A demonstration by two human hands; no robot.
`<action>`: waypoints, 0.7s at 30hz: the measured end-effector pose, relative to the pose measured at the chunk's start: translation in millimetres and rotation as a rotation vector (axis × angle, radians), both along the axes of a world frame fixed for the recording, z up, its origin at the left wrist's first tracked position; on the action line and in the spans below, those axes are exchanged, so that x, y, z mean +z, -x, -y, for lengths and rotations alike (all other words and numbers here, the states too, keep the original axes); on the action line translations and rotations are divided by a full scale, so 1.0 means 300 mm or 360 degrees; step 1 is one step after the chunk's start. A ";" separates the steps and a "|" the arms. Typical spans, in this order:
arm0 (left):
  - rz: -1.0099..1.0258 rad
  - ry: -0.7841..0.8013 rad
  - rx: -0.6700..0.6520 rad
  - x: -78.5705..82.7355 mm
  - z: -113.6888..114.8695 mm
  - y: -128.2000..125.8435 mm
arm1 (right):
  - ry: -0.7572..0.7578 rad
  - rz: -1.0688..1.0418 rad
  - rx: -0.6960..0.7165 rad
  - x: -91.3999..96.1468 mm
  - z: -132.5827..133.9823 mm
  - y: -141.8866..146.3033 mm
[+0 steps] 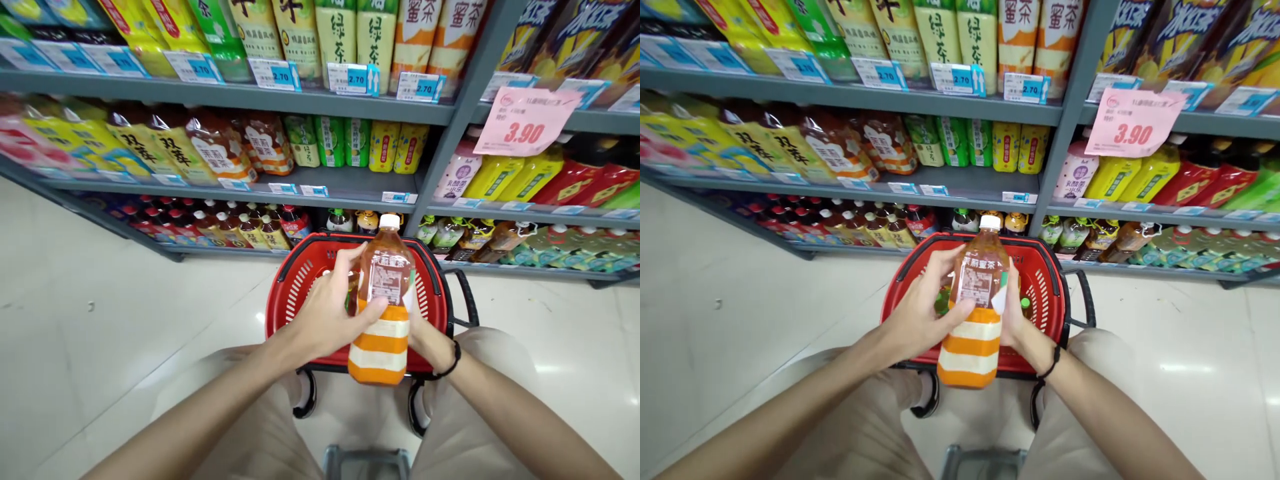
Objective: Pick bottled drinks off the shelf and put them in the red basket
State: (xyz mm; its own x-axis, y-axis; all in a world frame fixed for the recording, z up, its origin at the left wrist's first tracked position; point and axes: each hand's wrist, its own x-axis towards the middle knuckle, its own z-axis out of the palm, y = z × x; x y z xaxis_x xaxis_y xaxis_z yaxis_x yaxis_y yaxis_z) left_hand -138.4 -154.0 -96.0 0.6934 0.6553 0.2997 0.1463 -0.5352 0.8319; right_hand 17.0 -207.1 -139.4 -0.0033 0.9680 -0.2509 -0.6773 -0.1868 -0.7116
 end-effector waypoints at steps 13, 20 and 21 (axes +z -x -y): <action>0.0049 0.0660 0.0267 -0.086 -0.101 -0.016 | 0.0191 -0.0038 -0.0024 -0.010 -0.033 -0.040; 0.0506 0.1280 0.0526 -0.084 -0.104 -0.043 | 0.0066 0.0442 0.0116 -0.026 -0.022 -0.056; 0.0562 0.1342 0.0545 -0.080 -0.103 -0.044 | 0.0044 0.0424 0.0113 -0.030 -0.023 -0.059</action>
